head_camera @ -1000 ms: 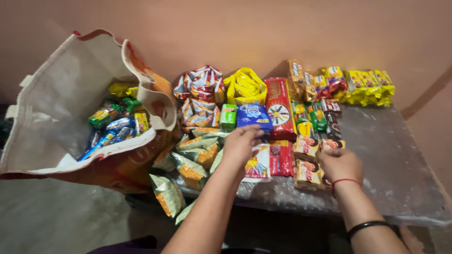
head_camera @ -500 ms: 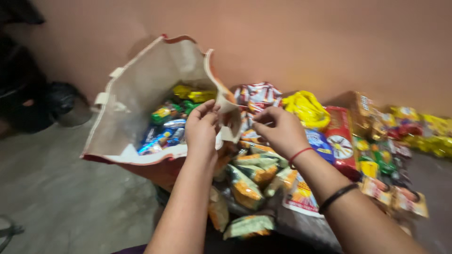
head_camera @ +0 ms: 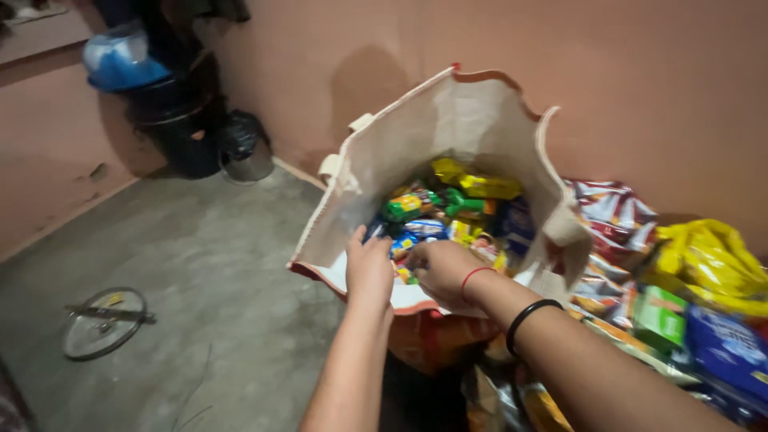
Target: The person repeatedly reaches into a large tote bag and removes packaged food items, placing them on a nearby table. The items include biscuits, chips, and snack packets, which are arranged in small stacks as they are taken out.
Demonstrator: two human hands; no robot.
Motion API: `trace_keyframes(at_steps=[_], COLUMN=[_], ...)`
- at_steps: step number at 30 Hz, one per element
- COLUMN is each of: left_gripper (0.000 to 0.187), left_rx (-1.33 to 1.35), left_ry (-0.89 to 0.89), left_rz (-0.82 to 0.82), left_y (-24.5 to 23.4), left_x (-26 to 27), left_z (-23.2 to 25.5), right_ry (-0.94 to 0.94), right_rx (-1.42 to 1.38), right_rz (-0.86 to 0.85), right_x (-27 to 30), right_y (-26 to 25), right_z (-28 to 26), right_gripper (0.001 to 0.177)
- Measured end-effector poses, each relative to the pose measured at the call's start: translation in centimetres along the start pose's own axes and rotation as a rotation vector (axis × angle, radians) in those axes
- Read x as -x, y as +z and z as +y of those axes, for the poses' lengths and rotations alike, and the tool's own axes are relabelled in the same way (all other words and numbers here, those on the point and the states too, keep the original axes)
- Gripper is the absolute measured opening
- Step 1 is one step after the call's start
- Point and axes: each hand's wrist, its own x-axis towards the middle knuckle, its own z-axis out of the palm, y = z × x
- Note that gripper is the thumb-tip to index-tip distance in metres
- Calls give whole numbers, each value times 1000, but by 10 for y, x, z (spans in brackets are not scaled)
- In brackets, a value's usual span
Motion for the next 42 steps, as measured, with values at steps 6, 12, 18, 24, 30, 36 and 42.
trace_keyframes(at_steps=[6, 12, 18, 24, 30, 36, 42], left_gripper=[59, 57, 49, 33, 33, 34, 36], left_rx=[-56, 111, 200, 119, 143, 213, 128], left_ry=[18, -16, -9, -99, -118, -201, -86], left_rz=[90, 157, 176, 248, 240, 183, 165], left_y=[-28, -27, -26, -26, -24, -29, -27], left_x=[-21, -23, -29, -15, -9, -9, -9], left_z=[2, 7, -4, 1, 11, 14, 8], right_ry=[-12, -61, -64, -87, -138, -29, -29], right_rx=[204, 477, 558, 775, 832, 621, 610], right_rz=[-102, -276, -290, -319, -201, -215, 106], right_x=[-45, -68, -66, -74, -91, -99, -77], right_y=[30, 43, 48, 53, 63, 61, 44], right_z=[-6, -11, -21, -19, -8, -6, 2], right_gripper=[70, 73, 81, 82, 67, 76, 49])
